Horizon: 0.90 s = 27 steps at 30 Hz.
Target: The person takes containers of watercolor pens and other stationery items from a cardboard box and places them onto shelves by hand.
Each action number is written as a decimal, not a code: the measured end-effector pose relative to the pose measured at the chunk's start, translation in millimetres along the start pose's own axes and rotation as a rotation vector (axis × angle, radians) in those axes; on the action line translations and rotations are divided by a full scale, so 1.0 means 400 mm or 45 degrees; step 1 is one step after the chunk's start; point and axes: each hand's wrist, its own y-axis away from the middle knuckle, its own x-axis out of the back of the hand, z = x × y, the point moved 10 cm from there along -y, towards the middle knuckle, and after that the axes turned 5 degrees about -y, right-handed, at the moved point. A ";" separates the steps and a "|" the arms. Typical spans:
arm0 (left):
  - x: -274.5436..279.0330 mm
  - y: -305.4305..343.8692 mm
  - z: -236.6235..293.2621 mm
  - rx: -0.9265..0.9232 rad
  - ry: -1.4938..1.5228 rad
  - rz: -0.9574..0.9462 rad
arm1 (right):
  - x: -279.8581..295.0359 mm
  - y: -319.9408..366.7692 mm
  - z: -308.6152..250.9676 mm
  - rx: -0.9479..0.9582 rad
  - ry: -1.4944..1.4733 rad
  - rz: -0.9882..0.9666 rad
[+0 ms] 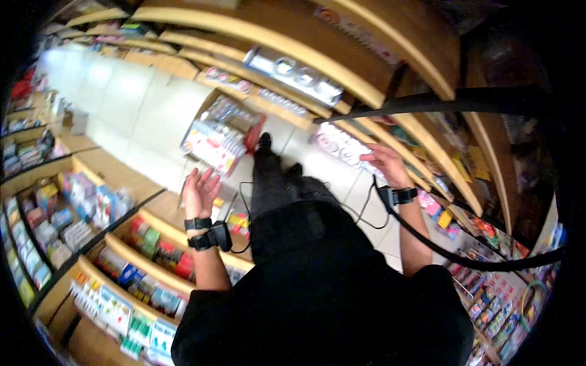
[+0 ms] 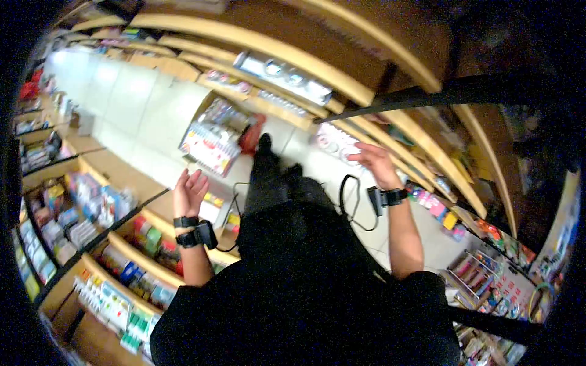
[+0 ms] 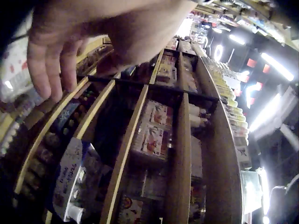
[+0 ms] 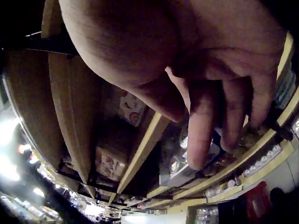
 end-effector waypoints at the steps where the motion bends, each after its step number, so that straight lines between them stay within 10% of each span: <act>1: 0.069 -0.004 -0.017 0.053 0.036 0.091 | -0.011 -0.005 0.033 -0.052 -0.037 0.005; 10: 0.368 -0.360 -0.385 0.517 -0.458 0.534 | -0.056 -0.059 0.239 -0.325 0.060 0.135; 18: 0.338 -0.531 -0.636 0.568 0.317 0.263 | -0.079 -0.068 0.357 -0.472 0.317 0.269; 27: 0.272 -0.405 -0.482 0.621 0.024 -0.154 | -0.219 -0.126 0.278 -0.406 0.331 0.213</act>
